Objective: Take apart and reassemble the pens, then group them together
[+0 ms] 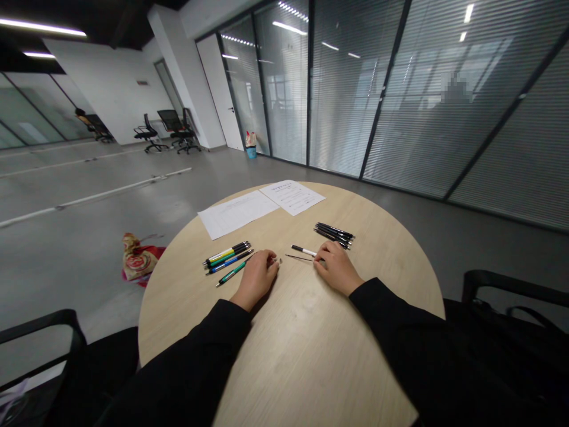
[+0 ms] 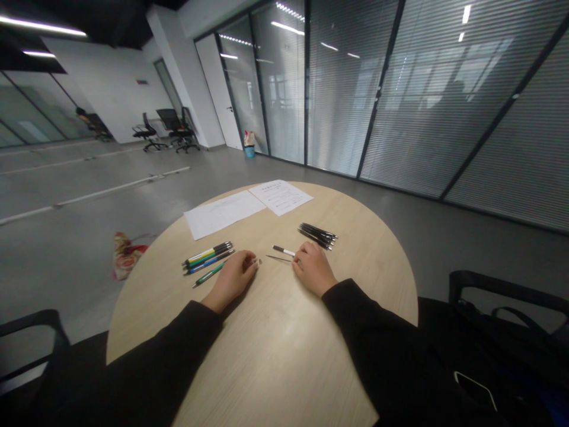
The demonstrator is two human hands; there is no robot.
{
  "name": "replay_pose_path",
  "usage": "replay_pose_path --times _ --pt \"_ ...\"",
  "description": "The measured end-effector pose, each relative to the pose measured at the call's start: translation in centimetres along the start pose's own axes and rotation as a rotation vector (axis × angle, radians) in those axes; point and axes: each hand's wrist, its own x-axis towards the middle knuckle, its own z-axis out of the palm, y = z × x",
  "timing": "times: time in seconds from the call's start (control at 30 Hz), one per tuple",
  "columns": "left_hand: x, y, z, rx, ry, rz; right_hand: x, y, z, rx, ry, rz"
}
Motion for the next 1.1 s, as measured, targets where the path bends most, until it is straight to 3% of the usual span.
replay_pose_path --times 1.1 --pt "-0.02 -0.24 0.23 0.091 -0.053 0.047 -0.07 -0.01 0.04 -0.028 -0.008 0.005"
